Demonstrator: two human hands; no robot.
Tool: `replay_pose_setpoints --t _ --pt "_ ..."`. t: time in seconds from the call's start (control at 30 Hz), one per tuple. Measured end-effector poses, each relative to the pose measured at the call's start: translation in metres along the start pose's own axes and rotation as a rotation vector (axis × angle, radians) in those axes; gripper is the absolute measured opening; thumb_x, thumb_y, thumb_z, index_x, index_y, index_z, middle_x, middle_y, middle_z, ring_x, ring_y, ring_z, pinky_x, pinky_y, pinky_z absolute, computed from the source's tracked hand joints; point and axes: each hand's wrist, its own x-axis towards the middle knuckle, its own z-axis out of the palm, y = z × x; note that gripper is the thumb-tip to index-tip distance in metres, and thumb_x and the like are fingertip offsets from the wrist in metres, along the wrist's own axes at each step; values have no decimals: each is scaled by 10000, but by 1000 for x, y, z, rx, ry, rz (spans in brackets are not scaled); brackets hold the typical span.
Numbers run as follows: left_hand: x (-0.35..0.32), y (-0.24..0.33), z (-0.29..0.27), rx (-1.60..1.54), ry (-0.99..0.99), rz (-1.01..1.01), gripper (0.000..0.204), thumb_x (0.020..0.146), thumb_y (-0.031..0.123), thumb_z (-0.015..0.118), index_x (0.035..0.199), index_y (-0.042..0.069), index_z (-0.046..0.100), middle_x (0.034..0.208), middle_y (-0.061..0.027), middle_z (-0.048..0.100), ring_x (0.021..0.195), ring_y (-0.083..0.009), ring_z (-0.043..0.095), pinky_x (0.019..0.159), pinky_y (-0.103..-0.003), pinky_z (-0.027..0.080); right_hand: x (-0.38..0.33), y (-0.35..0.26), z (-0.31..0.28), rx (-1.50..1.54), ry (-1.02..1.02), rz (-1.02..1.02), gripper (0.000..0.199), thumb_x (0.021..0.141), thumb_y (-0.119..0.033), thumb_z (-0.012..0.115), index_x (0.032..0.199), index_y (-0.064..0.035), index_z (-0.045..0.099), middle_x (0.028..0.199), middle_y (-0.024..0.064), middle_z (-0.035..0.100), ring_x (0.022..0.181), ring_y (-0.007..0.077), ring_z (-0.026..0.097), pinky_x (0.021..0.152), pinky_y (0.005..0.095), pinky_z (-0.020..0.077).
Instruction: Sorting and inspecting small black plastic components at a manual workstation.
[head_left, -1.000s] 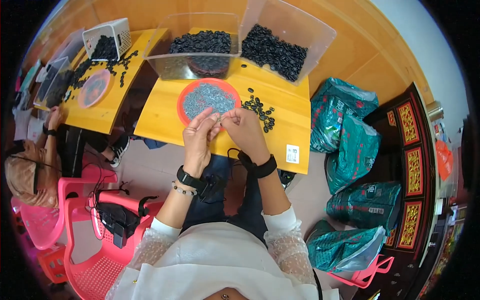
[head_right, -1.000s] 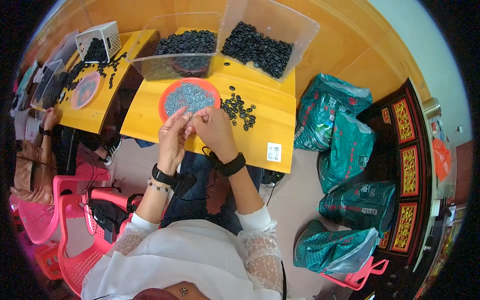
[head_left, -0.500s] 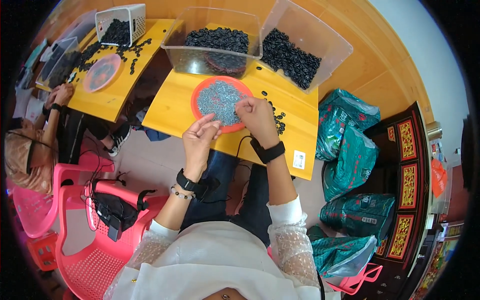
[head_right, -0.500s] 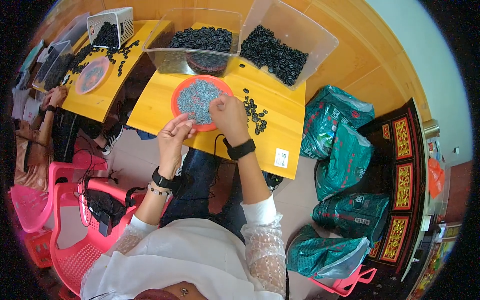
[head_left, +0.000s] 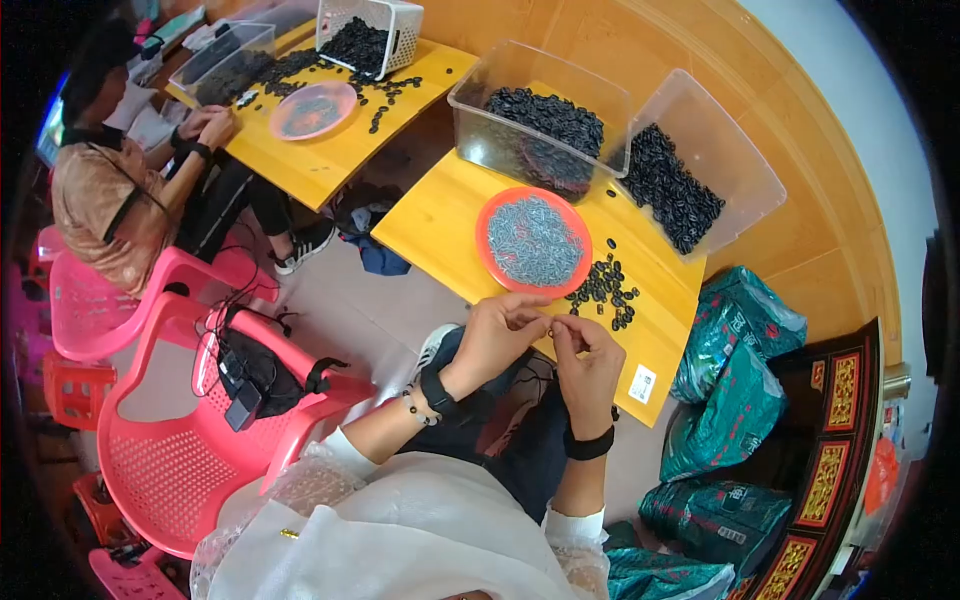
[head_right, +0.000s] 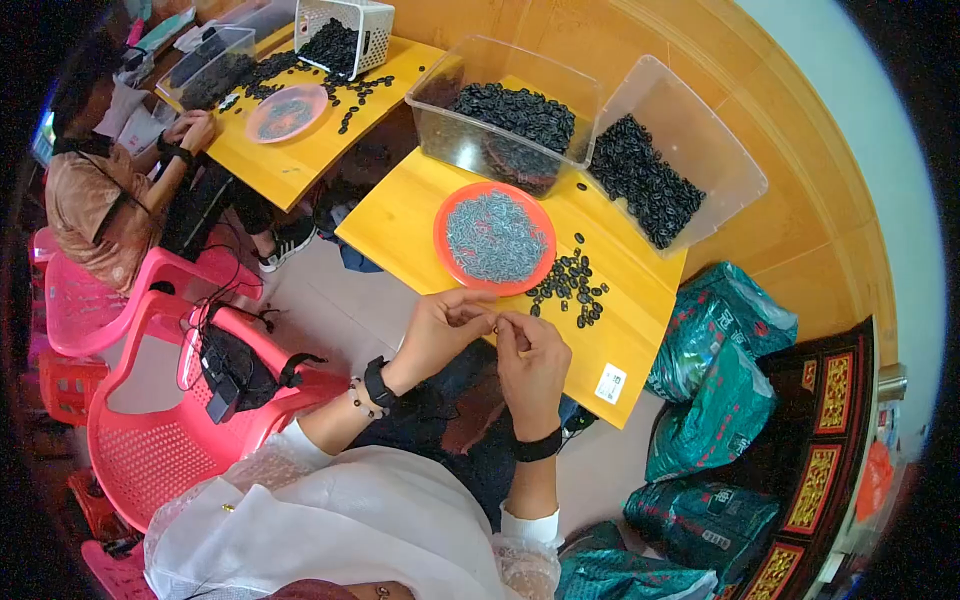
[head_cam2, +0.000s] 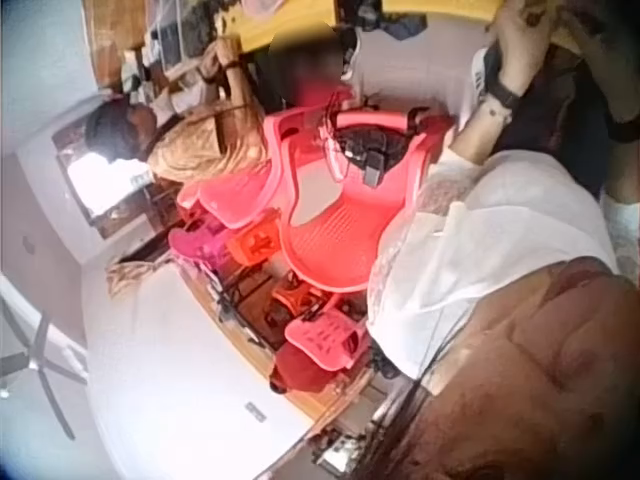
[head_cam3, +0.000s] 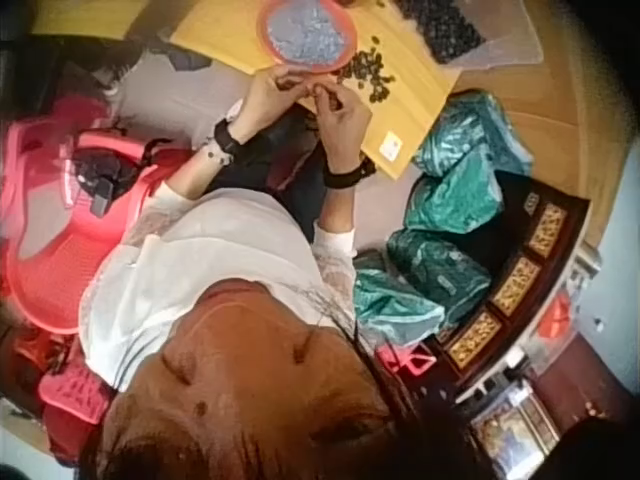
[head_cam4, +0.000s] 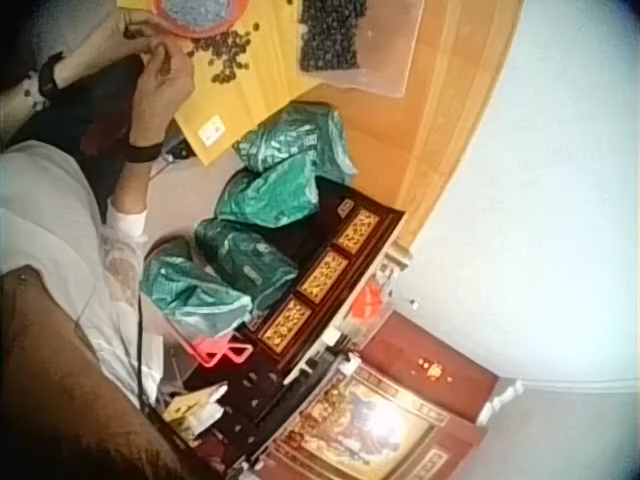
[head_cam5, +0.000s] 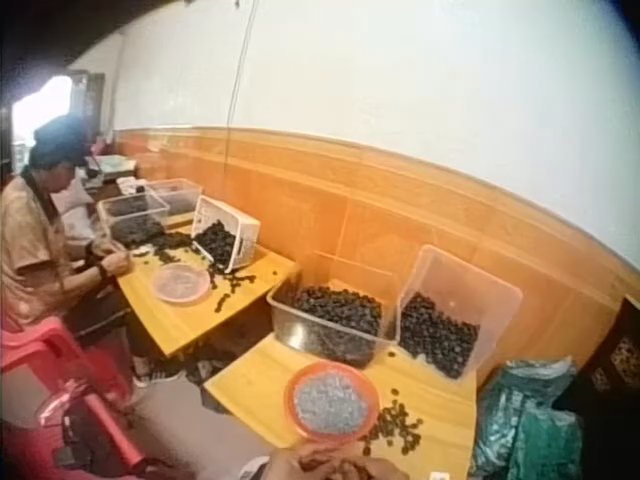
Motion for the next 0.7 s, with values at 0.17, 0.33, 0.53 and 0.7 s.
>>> replay_pose_setpoints --t 0.17,0.33,0.53,0.7 --pt "-3 -4 6 -234 -72 -126 268 831 21 619 1087 -45 571 912 -97 660 802 -115 628 722 -230 520 -7 -3 -6 -23 62 -42 101 784 -34 643 841 50 645 672 58 607 579 87 515 548 225 419" --pt "-10 3 18 -82 -85 -81 190 831 99 637 957 -43 632 815 -65 661 732 -92 616 655 -226 506 -15 -2 -19 -49 50 34 91 779 -53 639 827 22 623 703 102 603 581 170 557 558 275 450" --pt "-17 3 16 -216 -184 -209 220 876 186 607 956 -15 644 818 -37 653 730 -73 602 647 -215 492 -22 0 -21 17 43 29 53 791 -17 620 820 27 620 705 77 596 589 132 547 555 254 444" --pt "-15 -5 14 -297 -227 -265 239 880 215 607 955 -9 641 810 -28 644 703 -68 584 640 -206 484 -24 0 -21 35 17 72 70 793 -19 624 835 37 629 713 88 596 588 145 549 560 258 445"
